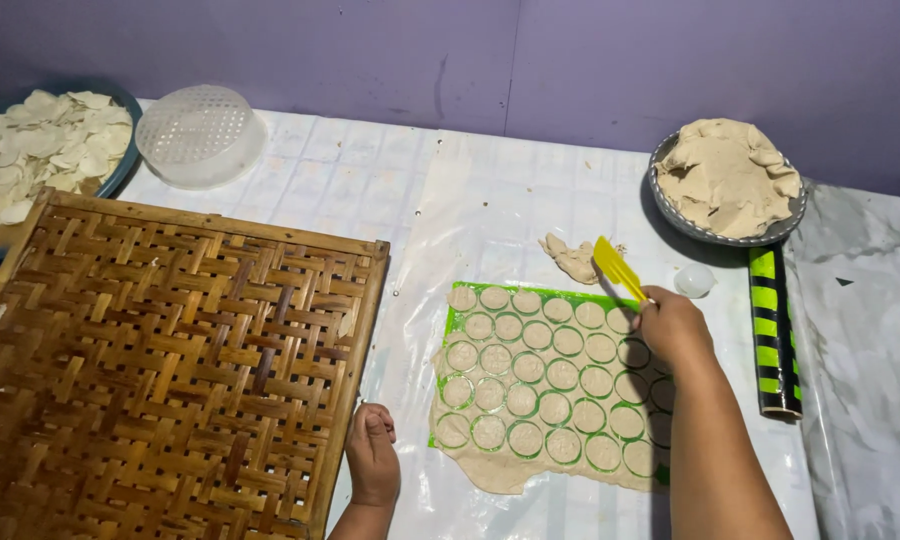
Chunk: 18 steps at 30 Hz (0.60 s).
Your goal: Cutting small circles from a flattened piece of dough using a scraper and placing them onto a bamboo tray for drying or storage.
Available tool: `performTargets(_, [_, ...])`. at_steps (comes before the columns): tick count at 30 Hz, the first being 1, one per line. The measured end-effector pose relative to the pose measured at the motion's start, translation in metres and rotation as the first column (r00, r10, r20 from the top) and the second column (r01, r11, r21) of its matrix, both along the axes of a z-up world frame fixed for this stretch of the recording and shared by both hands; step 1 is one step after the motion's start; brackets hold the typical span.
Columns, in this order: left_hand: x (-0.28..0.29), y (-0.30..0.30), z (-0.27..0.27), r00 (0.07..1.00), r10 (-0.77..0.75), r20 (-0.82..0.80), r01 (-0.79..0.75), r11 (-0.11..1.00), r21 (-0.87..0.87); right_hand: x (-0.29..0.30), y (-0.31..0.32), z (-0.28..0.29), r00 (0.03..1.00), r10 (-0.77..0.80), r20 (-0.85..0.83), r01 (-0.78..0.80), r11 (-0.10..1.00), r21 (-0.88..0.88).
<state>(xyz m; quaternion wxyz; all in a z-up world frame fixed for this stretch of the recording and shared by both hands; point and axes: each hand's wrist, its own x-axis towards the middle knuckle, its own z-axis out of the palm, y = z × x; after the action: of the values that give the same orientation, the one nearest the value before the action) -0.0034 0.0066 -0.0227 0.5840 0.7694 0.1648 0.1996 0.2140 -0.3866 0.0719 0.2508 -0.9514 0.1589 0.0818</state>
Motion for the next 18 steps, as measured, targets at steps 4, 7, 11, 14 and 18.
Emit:
performTargets(4, [0.001,-0.002,0.005,1.000,-0.001,-0.012,0.001,1.000,0.013,0.036,-0.002,-0.036,0.994,-0.061,0.090,0.021,0.922,0.387])
performTargets(7, [0.001,-0.001,0.005,1.000,-0.005,-0.026,0.004,1.000,-0.022,0.056,-0.001,-0.055,0.994,-0.071,-0.088,0.106,0.849,0.517])
performTargets(11, [0.002,0.000,0.002,1.000,-0.020,-0.019,0.019,0.999,-0.039,0.059,-0.017,-0.072,0.983,-0.061,-0.175,0.113,0.946,0.305])
performTargets(14, [0.003,0.000,0.003,0.999,0.016,-0.047,-0.019,0.998,-0.061,0.041,-0.016,-0.059,0.992,-0.037,-0.119,0.046,0.996,0.077])
performTargets(18, [0.011,0.000,0.002,0.994,0.033,-0.102,-0.047,0.989,-0.137,-0.001,0.006,-0.021,0.994,-0.094,-0.049,0.086,0.988,-0.131])
